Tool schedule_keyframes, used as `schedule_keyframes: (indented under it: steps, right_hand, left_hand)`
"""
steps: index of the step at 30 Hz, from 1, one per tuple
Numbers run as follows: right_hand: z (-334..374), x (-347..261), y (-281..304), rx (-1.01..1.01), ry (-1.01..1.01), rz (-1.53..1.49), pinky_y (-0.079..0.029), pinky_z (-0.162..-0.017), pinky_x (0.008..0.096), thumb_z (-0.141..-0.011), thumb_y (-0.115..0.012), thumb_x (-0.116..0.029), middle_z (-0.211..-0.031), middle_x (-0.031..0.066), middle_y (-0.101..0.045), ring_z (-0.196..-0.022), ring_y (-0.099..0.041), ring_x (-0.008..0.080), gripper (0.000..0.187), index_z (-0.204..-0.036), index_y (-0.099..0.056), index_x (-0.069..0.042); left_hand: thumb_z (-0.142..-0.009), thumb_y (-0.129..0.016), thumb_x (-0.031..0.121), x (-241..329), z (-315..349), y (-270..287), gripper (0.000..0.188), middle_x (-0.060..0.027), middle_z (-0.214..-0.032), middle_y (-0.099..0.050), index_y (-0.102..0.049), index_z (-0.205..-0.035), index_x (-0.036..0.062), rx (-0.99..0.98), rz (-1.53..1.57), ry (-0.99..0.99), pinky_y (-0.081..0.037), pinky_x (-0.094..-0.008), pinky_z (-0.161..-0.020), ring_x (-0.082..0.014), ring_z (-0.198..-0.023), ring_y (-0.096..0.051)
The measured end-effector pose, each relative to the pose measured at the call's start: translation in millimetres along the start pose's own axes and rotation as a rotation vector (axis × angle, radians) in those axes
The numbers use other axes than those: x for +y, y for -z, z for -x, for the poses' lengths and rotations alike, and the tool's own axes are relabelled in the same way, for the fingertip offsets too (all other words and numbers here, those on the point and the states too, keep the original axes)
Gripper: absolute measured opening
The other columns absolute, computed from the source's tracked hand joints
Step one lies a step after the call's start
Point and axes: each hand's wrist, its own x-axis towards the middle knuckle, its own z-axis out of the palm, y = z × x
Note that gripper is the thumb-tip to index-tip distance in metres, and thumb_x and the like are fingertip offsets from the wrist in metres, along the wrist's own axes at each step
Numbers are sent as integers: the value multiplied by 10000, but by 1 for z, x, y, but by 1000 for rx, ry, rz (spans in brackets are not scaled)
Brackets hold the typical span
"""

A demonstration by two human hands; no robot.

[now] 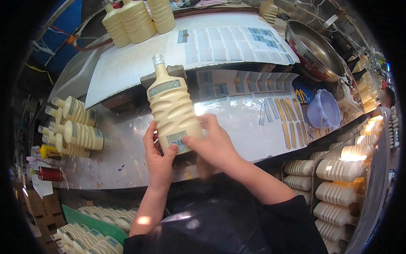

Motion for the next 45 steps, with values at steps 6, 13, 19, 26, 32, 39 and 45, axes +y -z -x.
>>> schedule_keyframes:
  steps: [6,13,19,26,32,39,45]
  right_hand:
    - [0,-3,-1,-16,-7,23,-522,-608,237,-896,-771,-176,-1297,204,-604,-673,-634,80,640,-1355,-388,52]
    - [-1,2,-1,-14,1,5,-525,-619,232,-902,-769,-175,-1303,205,-594,-696,-636,79,637,-1355,-382,48]
    - [-1,6,-2,-13,15,0,-527,-627,224,-907,-768,-167,-1296,196,-593,-724,-638,71,627,-1353,-379,40]
    - [-1,6,-3,-7,10,-8,-533,-632,224,-907,-767,-158,-1294,194,-592,-733,-647,76,624,-1354,-377,34]
    - [-4,11,2,21,27,-1,-517,-688,226,-964,-718,-199,-1158,118,-652,-769,-624,70,467,-1305,-470,1]
    - [-21,-30,35,-78,-15,-379,-521,-807,268,-997,-679,-170,-994,11,-678,-887,-628,94,198,-1148,-660,-45]
    - [-12,-53,21,135,681,521,-559,-779,373,-863,-719,10,-1023,183,-709,-886,-699,321,239,-1100,-700,-16]
  left_hand:
    - [-889,-822,212,-14,-2,4,870,-104,-1333,-452,-313,-1581,76,-25,-83,-80,-493,-342,-996,-198,-1175,-552]
    - [-873,-834,208,-12,-1,2,890,-105,-1333,-455,-307,-1579,77,-21,-65,-72,-494,-340,-993,-198,-1174,-554]
    - [-871,-830,201,-13,-1,2,887,-107,-1347,-452,-310,-1578,76,-24,-78,-78,-497,-337,-987,-198,-1179,-553]
    - [-873,-818,176,-12,-1,2,877,-103,-1341,-450,-310,-1580,76,-25,-84,-90,-499,-339,-992,-198,-1177,-552]
    - [-866,-817,166,-9,-2,1,869,-95,-1339,-445,-328,-1578,73,-20,-93,-90,-500,-339,-996,-197,-1174,-548]
    - [-846,-822,158,-7,0,3,861,-84,-1374,-424,-359,-1566,65,-2,-101,-54,-497,-337,-1002,-192,-1167,-538]
    - [-874,-800,163,-5,-2,1,815,-76,-1326,-473,-372,-1561,65,1,-173,-135,-494,-322,-991,-167,-1149,-530]
